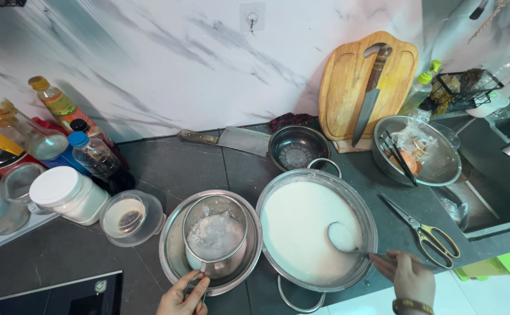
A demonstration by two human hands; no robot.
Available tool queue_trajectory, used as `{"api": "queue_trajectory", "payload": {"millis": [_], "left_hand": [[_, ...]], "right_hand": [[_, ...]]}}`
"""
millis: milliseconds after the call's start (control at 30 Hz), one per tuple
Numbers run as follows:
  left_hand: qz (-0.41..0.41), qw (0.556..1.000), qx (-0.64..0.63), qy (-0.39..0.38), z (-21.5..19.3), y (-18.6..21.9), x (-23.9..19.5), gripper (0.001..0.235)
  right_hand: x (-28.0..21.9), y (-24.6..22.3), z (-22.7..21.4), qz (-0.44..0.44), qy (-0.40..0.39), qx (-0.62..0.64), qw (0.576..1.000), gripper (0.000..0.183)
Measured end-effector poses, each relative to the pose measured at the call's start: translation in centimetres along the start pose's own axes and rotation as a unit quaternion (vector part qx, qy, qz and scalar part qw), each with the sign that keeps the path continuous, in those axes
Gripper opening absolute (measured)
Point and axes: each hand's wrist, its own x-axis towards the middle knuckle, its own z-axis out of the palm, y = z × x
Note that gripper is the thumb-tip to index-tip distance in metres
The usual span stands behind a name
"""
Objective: The person scoops a white liquid from a large pot using a ladle and pours it through a fine-mesh sieve into a smaller bowl. They repeat this process multiple times, using the ladle to press the liquid through the sieve.
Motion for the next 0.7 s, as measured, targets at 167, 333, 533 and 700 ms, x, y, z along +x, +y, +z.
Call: {"api": "queue_trajectory", "payload": {"millis": [167,333,533,700], "left_hand": [[0.013,1.000,0.002,0.021,0.1,-0.1,0.0,0.026],[0.022,0.999,-0.022,0.020,-0.2,-0.6,0.5,0.025],[0.004,0.999,-0.020,0.029,-0.2,-0.7,0.1,0.027],[0.006,1.000,-0.005,0.028,-0.2,-0.5,-0.7,0.022]], "right_hand": [[2.5,-0.8,1.4,-0.040,-0.023,-0.058,0.997,0.033],[5.2,-1.1,3.6,-0.086,-0.051,-0.091,0.991,0.034],[8.4,-1.4,7.0,-0.124,-0.080,-0.172,0.974,0.039],[9.5,-1.1,10.2,-0.180,-0.119,-0.280,0.935,0.050]]}}
